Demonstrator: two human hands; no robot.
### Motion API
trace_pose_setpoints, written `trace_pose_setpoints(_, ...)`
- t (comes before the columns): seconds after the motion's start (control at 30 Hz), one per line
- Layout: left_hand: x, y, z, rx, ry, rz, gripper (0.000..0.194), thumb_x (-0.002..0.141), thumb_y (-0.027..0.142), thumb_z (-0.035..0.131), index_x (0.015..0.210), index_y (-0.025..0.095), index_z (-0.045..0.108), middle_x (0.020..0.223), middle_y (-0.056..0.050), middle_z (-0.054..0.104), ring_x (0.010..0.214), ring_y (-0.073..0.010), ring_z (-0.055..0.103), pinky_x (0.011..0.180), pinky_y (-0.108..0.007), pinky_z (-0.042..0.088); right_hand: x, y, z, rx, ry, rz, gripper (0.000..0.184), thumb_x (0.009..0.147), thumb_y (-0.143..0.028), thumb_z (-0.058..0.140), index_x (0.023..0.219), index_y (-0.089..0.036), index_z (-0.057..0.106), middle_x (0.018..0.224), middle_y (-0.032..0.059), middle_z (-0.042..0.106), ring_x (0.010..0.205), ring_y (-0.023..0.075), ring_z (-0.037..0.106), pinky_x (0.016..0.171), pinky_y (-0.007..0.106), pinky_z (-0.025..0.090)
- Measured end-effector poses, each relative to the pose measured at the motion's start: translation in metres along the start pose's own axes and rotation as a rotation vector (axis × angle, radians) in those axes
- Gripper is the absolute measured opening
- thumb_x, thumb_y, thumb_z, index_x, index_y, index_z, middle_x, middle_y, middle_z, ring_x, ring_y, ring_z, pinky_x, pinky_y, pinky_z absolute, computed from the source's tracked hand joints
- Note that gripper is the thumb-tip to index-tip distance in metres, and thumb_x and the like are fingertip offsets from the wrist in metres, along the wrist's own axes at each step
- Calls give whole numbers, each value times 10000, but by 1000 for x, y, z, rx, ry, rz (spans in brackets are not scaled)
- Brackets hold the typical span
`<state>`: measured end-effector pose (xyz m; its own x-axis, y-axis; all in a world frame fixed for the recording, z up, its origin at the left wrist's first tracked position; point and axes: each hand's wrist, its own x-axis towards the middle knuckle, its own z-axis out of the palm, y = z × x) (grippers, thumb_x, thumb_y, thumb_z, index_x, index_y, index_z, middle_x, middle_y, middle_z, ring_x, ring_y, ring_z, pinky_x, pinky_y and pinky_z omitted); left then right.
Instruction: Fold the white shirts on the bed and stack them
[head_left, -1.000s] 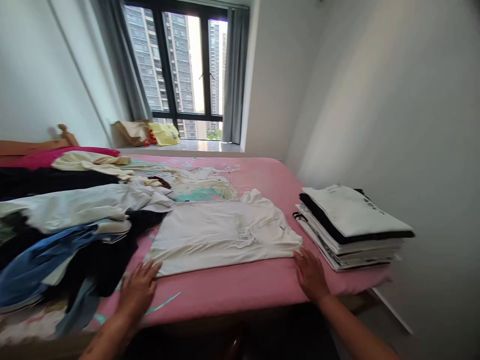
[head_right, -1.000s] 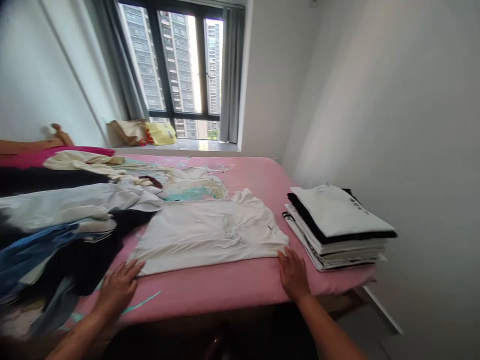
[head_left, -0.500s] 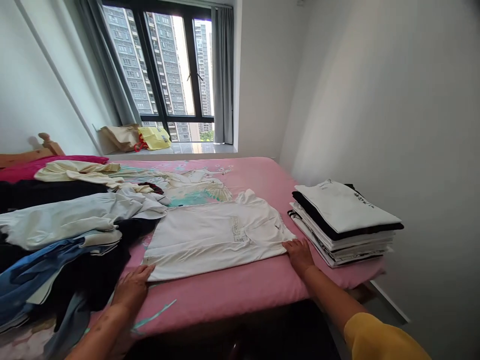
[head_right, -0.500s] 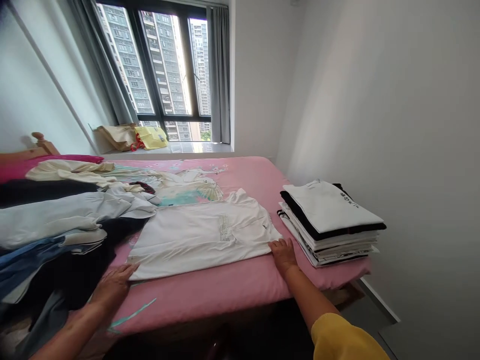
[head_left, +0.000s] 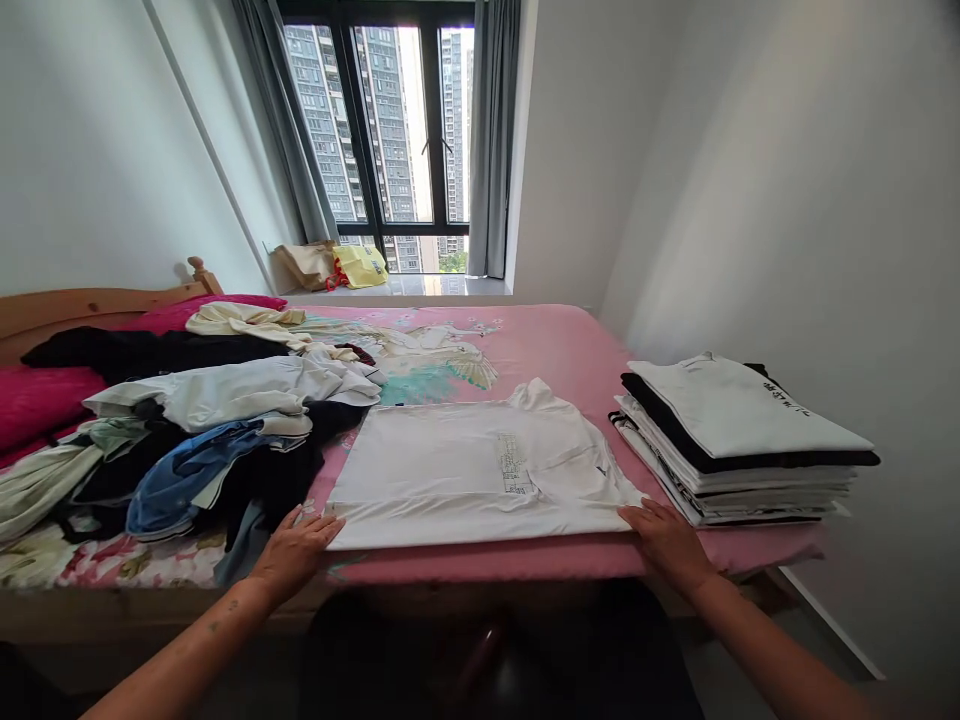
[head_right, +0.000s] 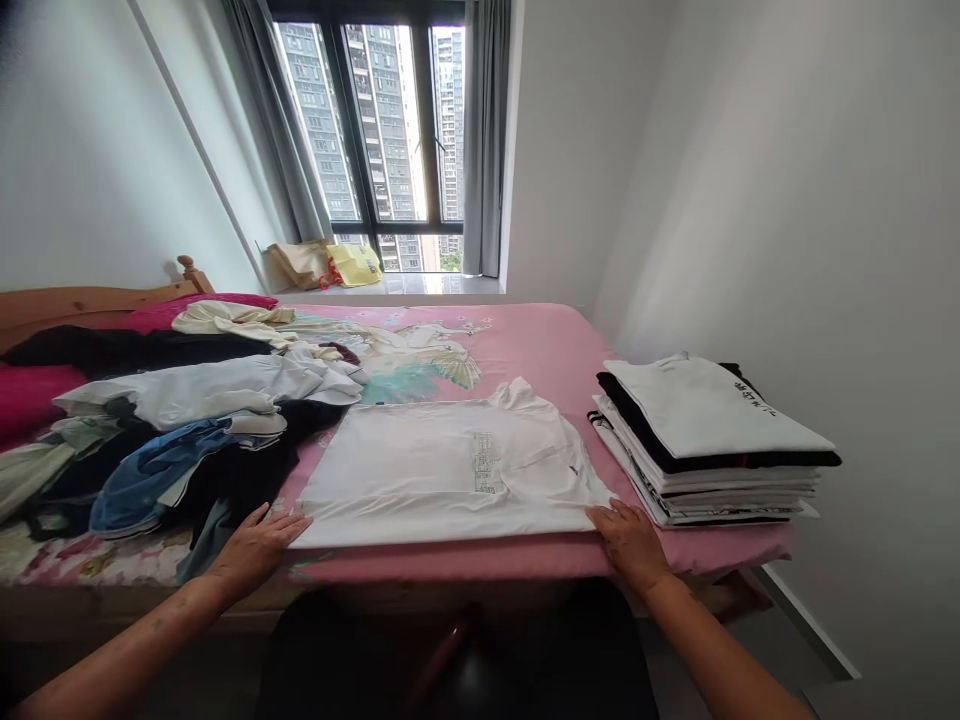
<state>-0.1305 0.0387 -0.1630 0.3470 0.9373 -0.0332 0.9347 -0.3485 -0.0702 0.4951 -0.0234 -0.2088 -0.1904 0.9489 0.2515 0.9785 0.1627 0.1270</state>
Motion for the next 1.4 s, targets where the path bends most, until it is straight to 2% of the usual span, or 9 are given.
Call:
trace_pose_setpoints(0.23,-30,-11,13,11,44,-20,593,671,109,481,1226,297,571,1371,-18,482,1287,-228,405,1124,-461,146,-15,-16,-11,21,-35,77,449,744,-80,434,1119,-223,636,1211,37,607,1169,264,481,949,419,365)
trace_pose_setpoints(0.37,-20,-2,6,-38,216,132,497,668,140,521,1114,326,636,1318,-2,540,1283,-244,411,1111,-524,173,-7,-40,-26,113,98,54,360,794,-140,437,1095,-186,629,1211,72,595,1193,243,461,1013,424,320)
trace_pose_setpoints(0.47,7,46,-1,-158,364,346,430,748,100,448,1073,295,650,1228,-7,611,1199,-196,506,1069,-450,325,14,-71,-33,197,201,-13,351,880,-204,387,1171,-153,577,1239,93,568,1211,220,446,1038,396,312)
trace_pose_setpoints(0.6,47,132,-1,-283,379,560,443,764,45,407,1075,254,641,1210,-30,622,1186,-176,517,1015,-381,416,46,-117,-24,236,230,-37,389,896,-306,408,1227,-139,528,1283,112,533,1250,237,410,1060,410,291)
trace_pose_setpoints(0.7,66,175,6,-335,302,582,415,788,66,418,1109,234,622,1243,-43,600,1204,-181,499,1026,-380,408,56,-141,-2,222,189,49,513,876,-452,429,1268,-126,490,1314,140,506,1261,275,399,1059,464,270)
trace_pose_setpoints(0.83,69,196,16,-364,221,484,468,788,86,446,1222,226,550,1332,-47,527,1266,-189,432,1071,-397,346,54,-156,26,202,136,96,701,836,-593,401,1342,-108,410,1392,158,418,1303,300,336,1078,524,178)
trace_pose_setpoints(1.13,41,167,14,-241,70,357,595,892,474,393,1432,268,251,1512,-57,223,1395,-235,171,1124,-533,73,48,-156,34,190,127,86,795,813,-671,338,1373,-108,358,1431,138,363,1335,275,276,1098,510,107)
trace_pose_setpoints(1.27,30,132,20,-224,0,182,646,877,572,332,1444,298,184,1528,-35,136,1406,-246,112,1106,-562,-11,47,-157,37,183,137,85,810,814,-683,320,1373,-98,354,1424,138,375,1331,267,283,1103,502,97)
trace_pose_setpoints(1.4,17,78,23,-171,-71,-123,646,879,539,330,1446,261,198,1529,-48,114,1406,-261,102,1084,-583,-51,47,-159,37,187,131,93,812,814,-688,309,1374,-101,354,1423,138,377,1331,267,285,1102,505,103)
